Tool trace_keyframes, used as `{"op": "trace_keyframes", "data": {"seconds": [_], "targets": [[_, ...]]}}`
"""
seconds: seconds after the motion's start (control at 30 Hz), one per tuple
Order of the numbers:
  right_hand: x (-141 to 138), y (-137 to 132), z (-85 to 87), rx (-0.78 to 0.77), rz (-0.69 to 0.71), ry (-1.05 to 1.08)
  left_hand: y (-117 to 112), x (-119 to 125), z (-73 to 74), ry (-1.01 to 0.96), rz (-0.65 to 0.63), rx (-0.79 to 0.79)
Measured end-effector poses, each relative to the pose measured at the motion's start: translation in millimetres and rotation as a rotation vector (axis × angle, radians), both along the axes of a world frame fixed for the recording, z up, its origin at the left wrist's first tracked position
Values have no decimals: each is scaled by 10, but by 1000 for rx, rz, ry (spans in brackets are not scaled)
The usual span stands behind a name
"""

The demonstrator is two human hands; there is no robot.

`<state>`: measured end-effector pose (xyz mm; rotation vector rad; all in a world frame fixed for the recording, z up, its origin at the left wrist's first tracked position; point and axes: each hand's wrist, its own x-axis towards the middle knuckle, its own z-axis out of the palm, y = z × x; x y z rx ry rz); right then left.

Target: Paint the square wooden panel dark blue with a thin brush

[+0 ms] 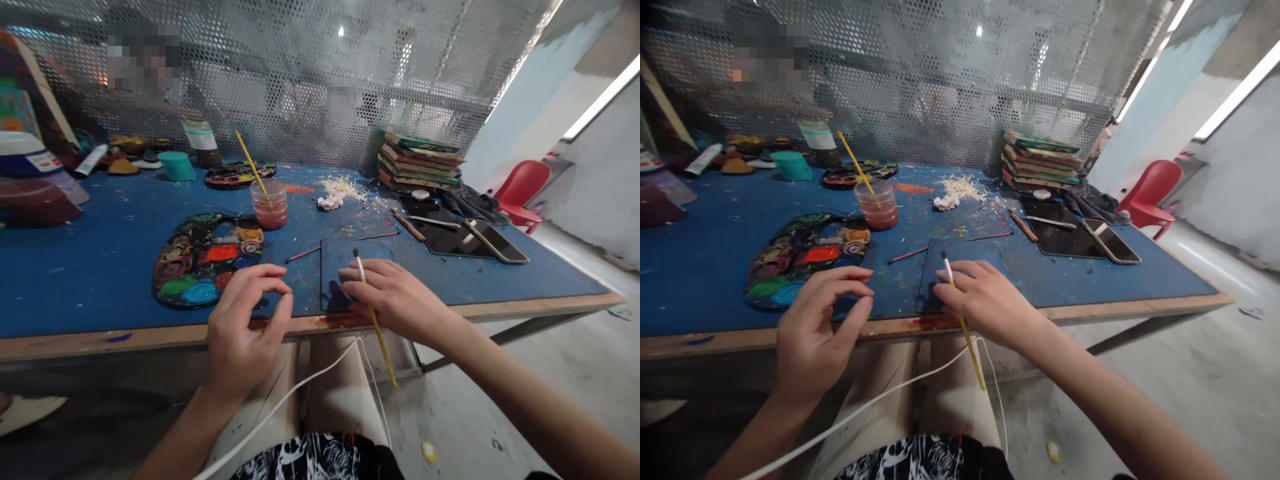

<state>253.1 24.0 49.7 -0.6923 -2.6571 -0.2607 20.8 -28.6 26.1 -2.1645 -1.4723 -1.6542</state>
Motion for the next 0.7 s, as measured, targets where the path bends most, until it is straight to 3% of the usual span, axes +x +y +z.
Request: {"op": "trace_keyframes", "data": {"seconds": [0.13, 0.27, 0.37, 0.43, 0.53, 0.6, 0.7], "targets": [[-208, 74, 28, -12, 107, -130, 11, -64, -26, -23, 36, -18], [-332, 68, -37, -34, 30, -163, 11, -85, -87, -4, 52, -35], [-273, 30, 22, -57, 5, -136, 5, -89, -108, 22, 52, -28], [-149, 10, 129, -104, -9, 20, -2, -91, -111, 33, 56, -15], [111, -15, 233, -317, -139, 595, -8, -86, -108, 53, 56, -15], [274, -48, 162, -533, -142, 921, -11, -70, -111, 107, 45, -13], [446, -151, -149, -809, -75, 1126, -25, -24, -140, 255, 39, 6]]}}
